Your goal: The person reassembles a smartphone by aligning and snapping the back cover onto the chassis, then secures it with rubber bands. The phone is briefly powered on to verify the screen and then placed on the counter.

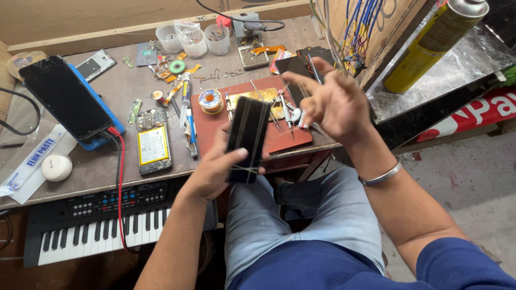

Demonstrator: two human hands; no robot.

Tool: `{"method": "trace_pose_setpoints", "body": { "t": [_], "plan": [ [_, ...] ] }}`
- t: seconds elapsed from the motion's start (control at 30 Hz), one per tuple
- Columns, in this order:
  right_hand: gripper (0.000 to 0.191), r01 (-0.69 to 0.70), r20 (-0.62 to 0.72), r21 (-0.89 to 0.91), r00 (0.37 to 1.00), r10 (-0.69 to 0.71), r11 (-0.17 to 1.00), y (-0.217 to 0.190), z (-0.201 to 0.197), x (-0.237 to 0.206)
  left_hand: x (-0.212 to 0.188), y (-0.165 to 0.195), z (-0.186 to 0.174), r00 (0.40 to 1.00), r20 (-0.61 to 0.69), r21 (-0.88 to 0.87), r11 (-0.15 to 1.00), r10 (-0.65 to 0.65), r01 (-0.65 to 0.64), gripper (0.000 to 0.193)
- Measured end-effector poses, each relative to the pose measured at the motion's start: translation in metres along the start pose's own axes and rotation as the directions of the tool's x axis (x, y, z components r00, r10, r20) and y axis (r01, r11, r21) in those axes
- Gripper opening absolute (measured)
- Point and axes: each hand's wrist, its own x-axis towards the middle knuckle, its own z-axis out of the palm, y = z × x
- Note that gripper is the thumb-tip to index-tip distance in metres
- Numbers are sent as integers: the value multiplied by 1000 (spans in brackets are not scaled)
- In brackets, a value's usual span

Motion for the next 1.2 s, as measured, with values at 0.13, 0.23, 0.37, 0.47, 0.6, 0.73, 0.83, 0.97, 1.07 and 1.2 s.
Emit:
{"method": "trace_pose_setpoints", "body": {
  "t": [0.13, 0.23, 0.37, 0.47, 0.6, 0.73, 0.83, 0.97, 1.07, 1.2],
  "plan": [
    [62, -18, 245, -725, 928, 282, 689, 12, 32, -1, 17, -20, 13, 992, 27, 339, 935, -124, 108, 55],
    [46, 322, 428, -901, 774, 467, 292, 11, 34, -12, 8, -21, 15, 995, 95, 396, 916, 33, -68, 38],
    [24, 411, 523, -666, 852, -3, 623, 12, 8, -33, -7, -7, 23, 991, 65, -207, 973, 116, -101, 61],
    [18, 339, 241, -163, 924, -296, 926, 20, -19, -43, -15, 2, 28, 959, 51, -326, 912, 279, -248, 52],
    [33, 41, 93, 223, 994, -63, 974, 8, -43, -37, -18, 4, 32, 895, 189, -57, 915, 403, -400, 30],
    [59, -288, 127, 226, 956, 265, 931, -13, -27, -23, -20, 9, 28, 858, 394, 624, 590, 328, -512, 32],
    [62, -310, 176, -364, 903, 391, 878, -30, 7, -22, -24, 9, 27, 947, 289, 870, 373, 140, -321, 41],
    [73, 4, 175, -955, 817, 550, 297, -3, 63, -35, -19, -9, 39, 989, 71, 923, 367, 133, -116, 45],
    [56, 362, 318, -932, 834, 451, -12, 23, 89, -39, -14, -19, 38, 984, -31, 775, 626, 173, -86, 48],
    [40, 431, 424, -902, 889, 173, -7, 27, 83, -36, -5, -27, 31, 948, -105, 483, 849, 301, -216, 46]
  ]
}}
